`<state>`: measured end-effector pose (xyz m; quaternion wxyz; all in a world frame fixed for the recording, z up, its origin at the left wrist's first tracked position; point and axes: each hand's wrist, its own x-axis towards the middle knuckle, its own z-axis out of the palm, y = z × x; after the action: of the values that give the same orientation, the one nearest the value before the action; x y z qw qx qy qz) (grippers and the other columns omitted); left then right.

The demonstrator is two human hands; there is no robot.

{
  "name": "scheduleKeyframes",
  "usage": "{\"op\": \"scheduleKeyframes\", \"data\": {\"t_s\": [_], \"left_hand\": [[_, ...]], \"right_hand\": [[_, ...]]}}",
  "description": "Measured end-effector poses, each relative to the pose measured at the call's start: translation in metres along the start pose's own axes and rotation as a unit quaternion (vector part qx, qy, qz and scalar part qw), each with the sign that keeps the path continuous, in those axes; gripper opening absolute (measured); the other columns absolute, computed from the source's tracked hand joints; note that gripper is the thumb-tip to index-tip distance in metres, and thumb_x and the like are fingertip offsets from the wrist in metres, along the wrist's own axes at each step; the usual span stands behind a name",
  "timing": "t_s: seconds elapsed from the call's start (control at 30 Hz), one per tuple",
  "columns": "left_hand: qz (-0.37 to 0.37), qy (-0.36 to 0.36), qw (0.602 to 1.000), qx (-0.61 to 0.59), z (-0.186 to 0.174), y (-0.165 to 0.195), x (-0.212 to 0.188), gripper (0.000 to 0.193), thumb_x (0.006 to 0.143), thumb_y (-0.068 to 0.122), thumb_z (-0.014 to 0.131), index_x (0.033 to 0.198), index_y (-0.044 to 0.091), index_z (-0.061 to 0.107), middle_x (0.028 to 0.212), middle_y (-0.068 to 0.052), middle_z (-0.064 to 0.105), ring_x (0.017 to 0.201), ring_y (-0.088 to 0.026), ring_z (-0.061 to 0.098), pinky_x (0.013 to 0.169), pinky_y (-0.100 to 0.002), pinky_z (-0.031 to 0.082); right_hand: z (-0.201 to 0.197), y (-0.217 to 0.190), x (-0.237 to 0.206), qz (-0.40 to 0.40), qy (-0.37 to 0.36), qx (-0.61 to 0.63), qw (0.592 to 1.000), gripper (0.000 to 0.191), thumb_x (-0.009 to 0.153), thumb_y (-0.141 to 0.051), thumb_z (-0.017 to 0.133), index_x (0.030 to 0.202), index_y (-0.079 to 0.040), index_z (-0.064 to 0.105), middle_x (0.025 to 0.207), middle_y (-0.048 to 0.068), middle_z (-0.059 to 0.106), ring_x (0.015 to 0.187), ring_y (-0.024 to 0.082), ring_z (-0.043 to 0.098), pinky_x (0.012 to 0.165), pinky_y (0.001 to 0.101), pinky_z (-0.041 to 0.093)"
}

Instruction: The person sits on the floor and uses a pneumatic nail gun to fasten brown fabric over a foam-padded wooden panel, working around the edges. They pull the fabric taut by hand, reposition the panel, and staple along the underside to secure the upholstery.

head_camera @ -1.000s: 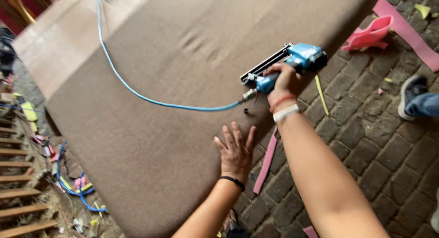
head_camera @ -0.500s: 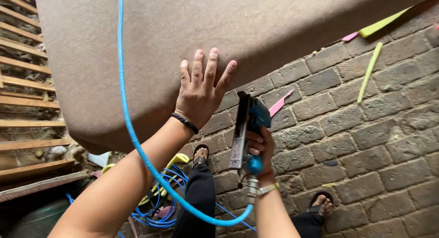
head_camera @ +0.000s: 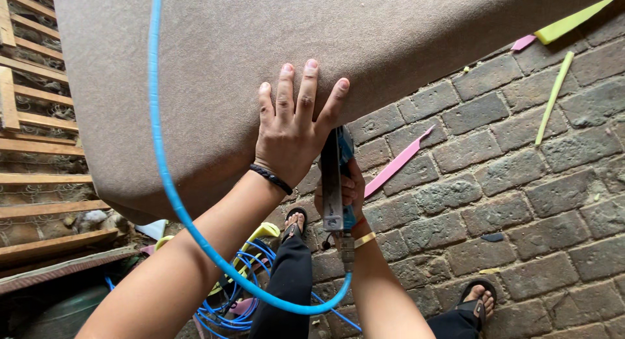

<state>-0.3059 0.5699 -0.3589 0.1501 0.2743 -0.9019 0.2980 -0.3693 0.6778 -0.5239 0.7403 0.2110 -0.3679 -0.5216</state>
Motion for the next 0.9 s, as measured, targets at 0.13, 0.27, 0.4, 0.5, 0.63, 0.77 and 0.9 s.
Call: {"op": "scheduleKeyframes", "data": {"t_s": [0.13,0.27,0.4,0.5,0.63,0.77,0.9], "left_hand": [[0.0,0.002,1.0,0.008,0.002,0.003,0.0,0.053,0.113,0.025,0.052,0.165,0.025,0.037,0.157,-0.022,0.044,0.138,-0.046,0.053,0.107,-0.066,0.048],[0.0,0.004,1.0,0.013,0.002,0.0,0.005,0.054,0.112,0.022,0.054,0.164,0.024,0.039,0.157,-0.022,0.045,0.138,-0.045,0.052,0.108,-0.063,0.048],[-0.008,0.005,0.992,-0.126,-0.014,0.007,-0.008,0.062,0.099,0.007,0.058,0.159,0.014,0.044,0.159,-0.018,0.046,0.144,-0.037,0.054,0.116,-0.06,0.049],[-0.053,0.037,0.889,-0.453,-0.017,0.049,-0.027,0.045,0.1,0.008,0.07,0.14,0.018,0.054,0.14,-0.011,0.056,0.131,-0.031,0.059,0.109,-0.051,0.052],[-0.4,-0.043,0.389,-0.829,0.064,0.126,-0.01,0.061,0.08,-0.002,0.07,0.133,0.021,0.052,0.138,0.0,0.056,0.122,-0.025,0.062,0.094,-0.047,0.056],[-0.285,0.17,0.088,-0.939,0.153,0.155,0.009,0.024,0.097,-0.003,0.068,0.119,0.006,0.062,0.117,-0.009,0.067,0.113,-0.026,0.065,0.108,-0.046,0.053],[-0.359,0.113,0.206,-0.903,0.172,0.152,0.003,0.019,0.099,-0.004,0.066,0.115,0.006,0.066,0.108,-0.008,0.068,0.102,-0.021,0.064,0.093,-0.041,0.053]], "right_hand": [[-0.017,-0.013,0.003,0.018,-0.029,0.007,0.999,0.045,0.108,-0.038,0.064,0.124,0.003,0.056,0.063,-0.008,0.055,0.047,-0.003,0.05,0.047,0.0137,0.048],[-0.017,-0.029,-0.01,-0.007,0.038,-0.101,0.994,0.051,0.103,-0.047,0.065,0.12,0.001,0.059,0.057,-0.006,0.052,0.042,0.0,0.047,0.041,0.0147,0.043],[0.021,-0.027,-0.047,-0.032,0.022,-0.101,0.994,0.059,0.101,-0.049,0.065,0.123,0.005,0.059,0.053,-0.007,0.049,0.04,0.001,0.043,0.037,0.0155,0.037],[0.064,-0.009,-0.074,-0.109,0.009,-0.047,0.993,0.053,0.1,-0.042,0.064,0.117,0.007,0.059,0.054,-0.009,0.052,0.042,0.001,0.048,0.042,0.0158,0.045],[0.114,0.005,-0.086,-0.134,0.013,-0.043,0.99,0.044,0.102,-0.041,0.066,0.106,0.003,0.064,0.058,-0.009,0.053,0.048,0.003,0.052,0.053,0.0188,0.053],[0.134,-0.003,-0.078,-0.151,0.053,-0.1,0.982,0.047,0.098,-0.038,0.065,0.111,0.006,0.064,0.057,-0.006,0.052,0.047,0.005,0.056,0.05,0.0223,0.055],[0.12,-0.018,-0.074,-0.11,0.041,-0.098,0.988,0.043,0.102,-0.043,0.064,0.105,0.0,0.067,0.061,-0.006,0.054,0.051,0.006,0.056,0.054,0.0231,0.055]]}}
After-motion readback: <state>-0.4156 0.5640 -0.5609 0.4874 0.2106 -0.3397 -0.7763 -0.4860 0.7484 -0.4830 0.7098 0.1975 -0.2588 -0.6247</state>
